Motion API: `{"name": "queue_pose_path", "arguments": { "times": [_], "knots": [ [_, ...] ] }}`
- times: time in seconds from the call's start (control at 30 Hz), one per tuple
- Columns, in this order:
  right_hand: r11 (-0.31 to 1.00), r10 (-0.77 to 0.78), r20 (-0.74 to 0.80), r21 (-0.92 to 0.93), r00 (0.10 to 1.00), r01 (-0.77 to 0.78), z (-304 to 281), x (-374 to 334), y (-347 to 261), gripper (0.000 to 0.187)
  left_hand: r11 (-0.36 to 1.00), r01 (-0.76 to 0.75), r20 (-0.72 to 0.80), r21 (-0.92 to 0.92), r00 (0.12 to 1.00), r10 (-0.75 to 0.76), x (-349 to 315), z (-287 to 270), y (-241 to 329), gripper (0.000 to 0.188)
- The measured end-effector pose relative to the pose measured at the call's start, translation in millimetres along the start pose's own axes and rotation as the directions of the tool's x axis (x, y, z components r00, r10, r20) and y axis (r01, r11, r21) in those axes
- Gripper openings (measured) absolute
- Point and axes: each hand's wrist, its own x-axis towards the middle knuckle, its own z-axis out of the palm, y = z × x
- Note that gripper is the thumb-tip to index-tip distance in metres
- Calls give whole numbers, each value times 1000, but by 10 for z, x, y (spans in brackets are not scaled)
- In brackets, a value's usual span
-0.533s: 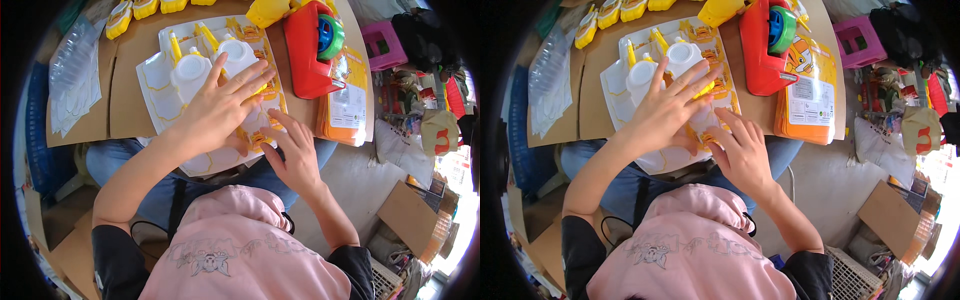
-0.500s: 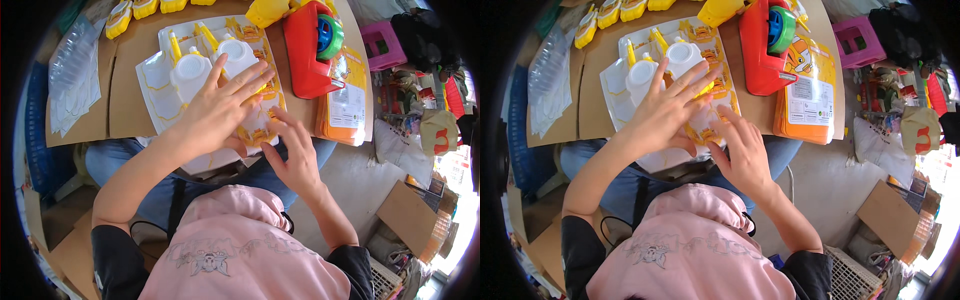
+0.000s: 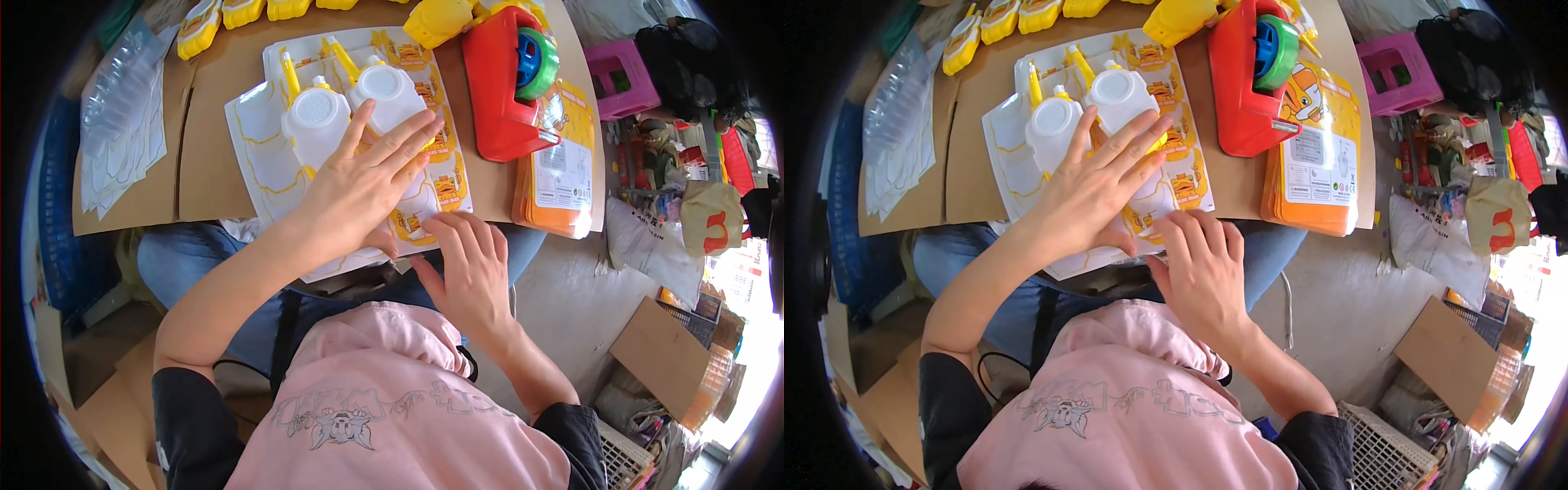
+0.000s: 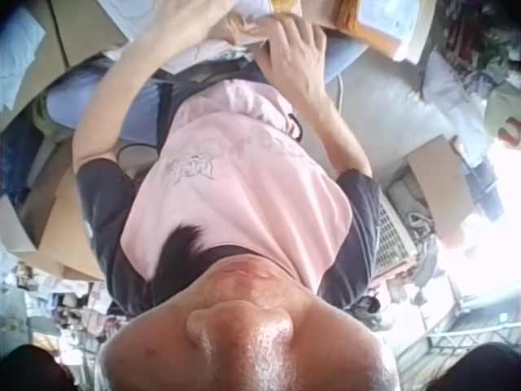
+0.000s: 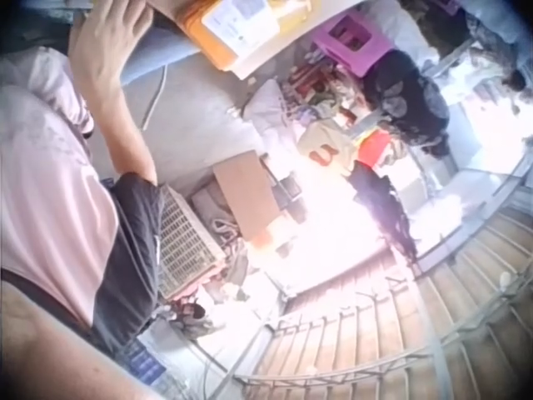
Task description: Applying stickers to yellow and white walkie-talkie toys.
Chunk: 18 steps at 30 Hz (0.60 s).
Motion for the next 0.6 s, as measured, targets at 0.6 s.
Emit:
{"name": "queue_pose_path", "arguments": {
  "times": [0.6],
  "knots": [
    [649, 382, 105, 678, 918, -347, -151, 122, 74, 42, 989, 2, 29, 149, 1000, -6, 41, 67, 47, 99]
  ]
}}
